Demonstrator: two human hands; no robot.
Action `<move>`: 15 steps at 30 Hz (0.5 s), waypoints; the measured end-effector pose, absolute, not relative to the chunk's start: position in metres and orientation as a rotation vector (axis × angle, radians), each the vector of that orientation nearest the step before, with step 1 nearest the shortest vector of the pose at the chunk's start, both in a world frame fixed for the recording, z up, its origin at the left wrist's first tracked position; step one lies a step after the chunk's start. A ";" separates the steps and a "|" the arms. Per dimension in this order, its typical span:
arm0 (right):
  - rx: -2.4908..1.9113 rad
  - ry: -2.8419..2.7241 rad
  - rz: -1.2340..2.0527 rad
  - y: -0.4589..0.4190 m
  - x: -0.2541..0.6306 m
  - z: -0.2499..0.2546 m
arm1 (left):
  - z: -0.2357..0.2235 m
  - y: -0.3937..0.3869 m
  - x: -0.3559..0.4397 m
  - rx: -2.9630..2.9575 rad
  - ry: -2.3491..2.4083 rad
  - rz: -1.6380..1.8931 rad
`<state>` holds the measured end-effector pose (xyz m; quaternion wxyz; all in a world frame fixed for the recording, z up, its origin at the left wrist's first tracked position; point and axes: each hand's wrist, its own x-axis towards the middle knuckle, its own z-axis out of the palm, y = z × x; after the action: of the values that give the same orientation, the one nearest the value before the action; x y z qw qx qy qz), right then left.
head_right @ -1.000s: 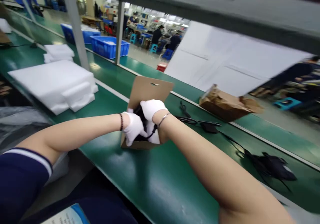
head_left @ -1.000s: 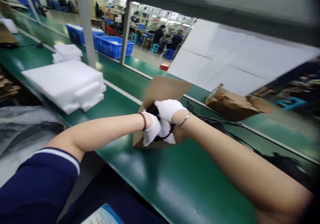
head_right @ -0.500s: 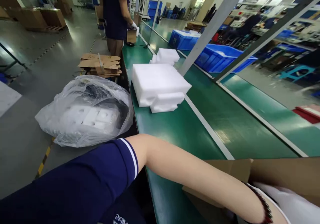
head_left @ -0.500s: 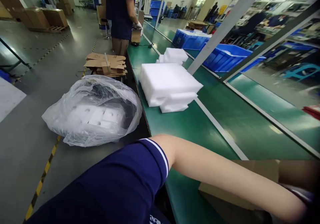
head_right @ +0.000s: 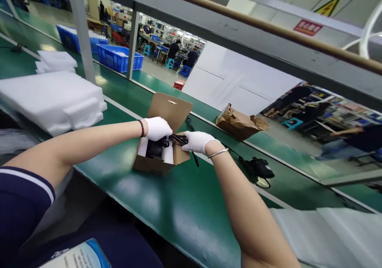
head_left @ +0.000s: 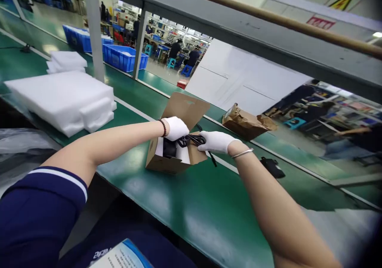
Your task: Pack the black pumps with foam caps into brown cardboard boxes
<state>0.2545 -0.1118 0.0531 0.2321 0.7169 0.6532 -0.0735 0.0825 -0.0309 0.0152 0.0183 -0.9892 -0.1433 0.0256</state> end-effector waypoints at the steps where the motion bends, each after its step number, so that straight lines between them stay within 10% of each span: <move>1: 2.014 1.789 -0.188 -0.118 0.254 0.052 | 0.018 -0.029 0.083 -3.044 -0.447 0.033; 11: 2.720 2.048 -0.069 -0.143 0.203 0.041 | 0.020 0.007 0.094 -3.258 -0.245 0.162; 15: 2.924 2.001 -0.606 -0.148 0.188 -0.006 | 0.018 0.012 0.084 -3.139 -0.026 0.130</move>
<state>0.1877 -0.1477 -0.0061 -0.2243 0.7927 0.5425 -0.1642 0.0838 0.0123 0.0176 -0.0001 -0.9991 -0.0084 0.0415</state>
